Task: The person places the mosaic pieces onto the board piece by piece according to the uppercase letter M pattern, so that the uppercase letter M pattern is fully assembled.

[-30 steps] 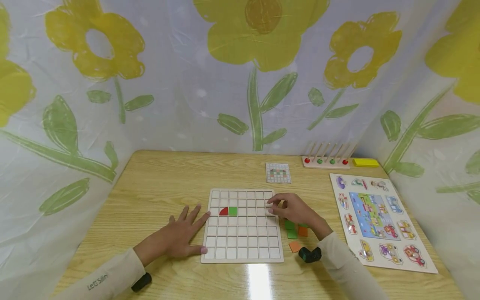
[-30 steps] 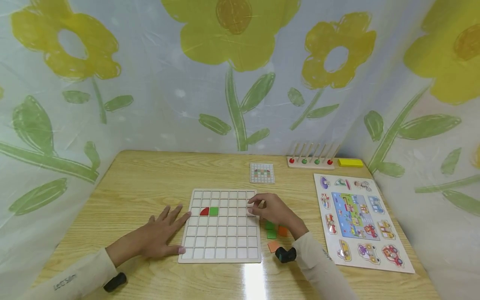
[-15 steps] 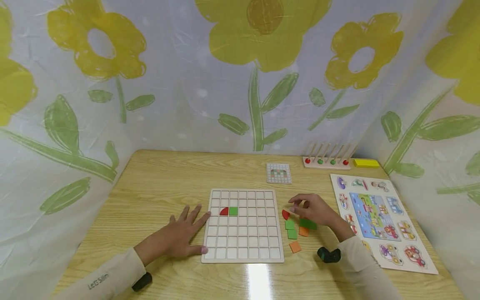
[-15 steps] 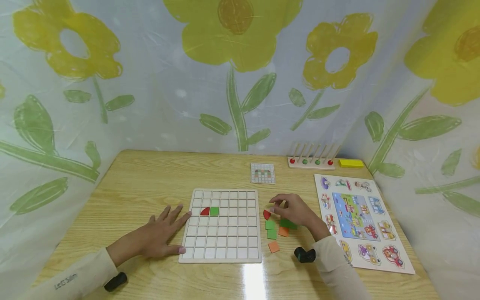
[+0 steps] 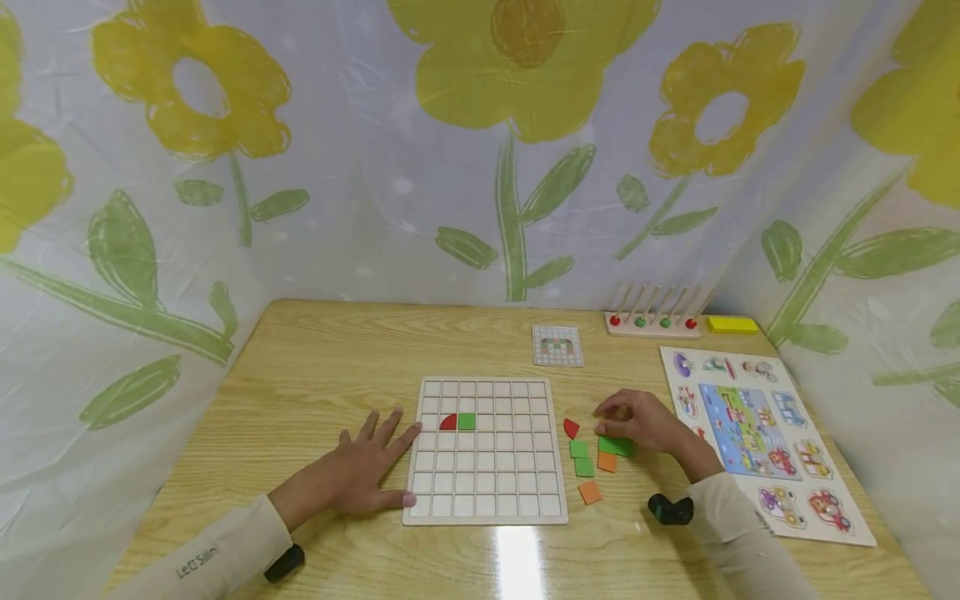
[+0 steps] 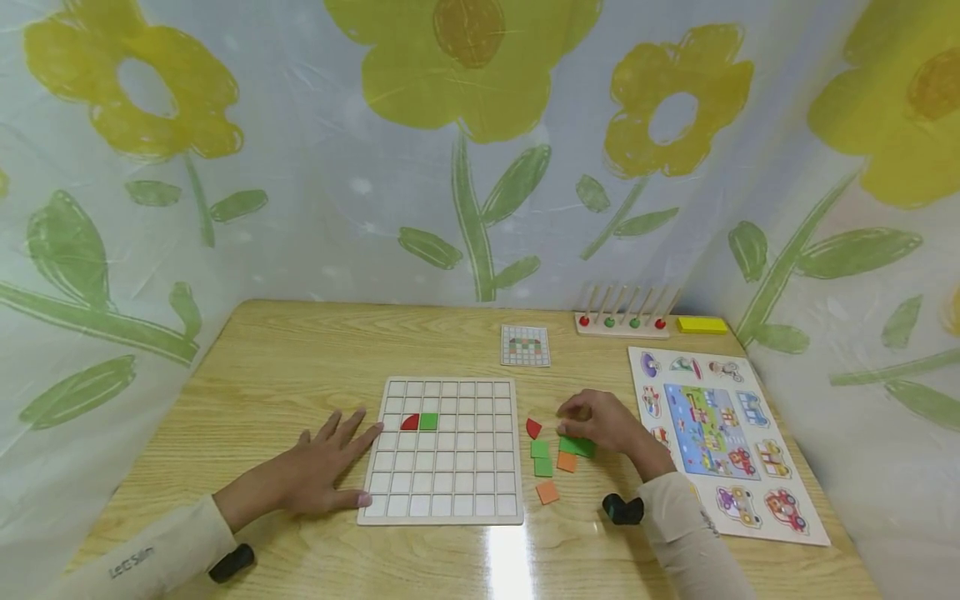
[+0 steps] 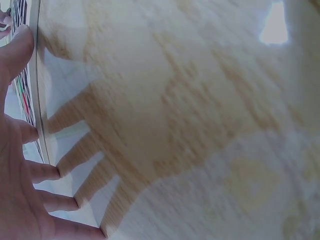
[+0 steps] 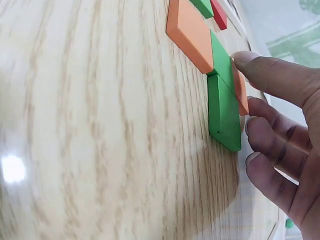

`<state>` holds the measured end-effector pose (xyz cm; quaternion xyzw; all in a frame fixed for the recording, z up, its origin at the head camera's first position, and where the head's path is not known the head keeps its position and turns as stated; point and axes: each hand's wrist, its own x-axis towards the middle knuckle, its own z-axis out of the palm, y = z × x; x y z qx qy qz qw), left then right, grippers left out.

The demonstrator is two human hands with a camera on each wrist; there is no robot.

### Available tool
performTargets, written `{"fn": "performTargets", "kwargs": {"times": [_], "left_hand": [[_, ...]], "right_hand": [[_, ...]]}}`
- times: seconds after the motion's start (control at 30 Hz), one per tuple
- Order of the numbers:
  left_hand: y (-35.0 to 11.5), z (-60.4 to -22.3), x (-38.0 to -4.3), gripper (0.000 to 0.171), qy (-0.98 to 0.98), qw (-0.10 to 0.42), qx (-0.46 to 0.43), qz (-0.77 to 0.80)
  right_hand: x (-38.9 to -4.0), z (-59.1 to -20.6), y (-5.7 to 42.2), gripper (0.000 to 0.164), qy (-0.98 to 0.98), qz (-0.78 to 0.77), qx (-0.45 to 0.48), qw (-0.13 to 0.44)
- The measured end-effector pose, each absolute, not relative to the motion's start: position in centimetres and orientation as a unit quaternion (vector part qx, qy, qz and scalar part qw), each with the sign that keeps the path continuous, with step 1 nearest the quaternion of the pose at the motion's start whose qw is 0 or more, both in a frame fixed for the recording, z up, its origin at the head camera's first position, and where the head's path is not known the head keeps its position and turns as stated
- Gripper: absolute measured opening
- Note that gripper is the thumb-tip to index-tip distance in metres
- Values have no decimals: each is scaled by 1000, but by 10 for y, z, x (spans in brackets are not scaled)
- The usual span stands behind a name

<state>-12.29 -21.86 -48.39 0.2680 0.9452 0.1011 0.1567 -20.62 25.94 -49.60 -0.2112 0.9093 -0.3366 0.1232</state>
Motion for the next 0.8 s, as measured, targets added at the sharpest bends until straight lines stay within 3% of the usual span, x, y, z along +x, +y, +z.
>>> {"fn": "performTargets", "kwargs": {"times": [0.8], "left_hand": [[-219, -486, -124, 100, 945, 157, 268, 98]], "right_hand": [[-209, -495, 263, 17, 898, -345, -245, 123]]}}
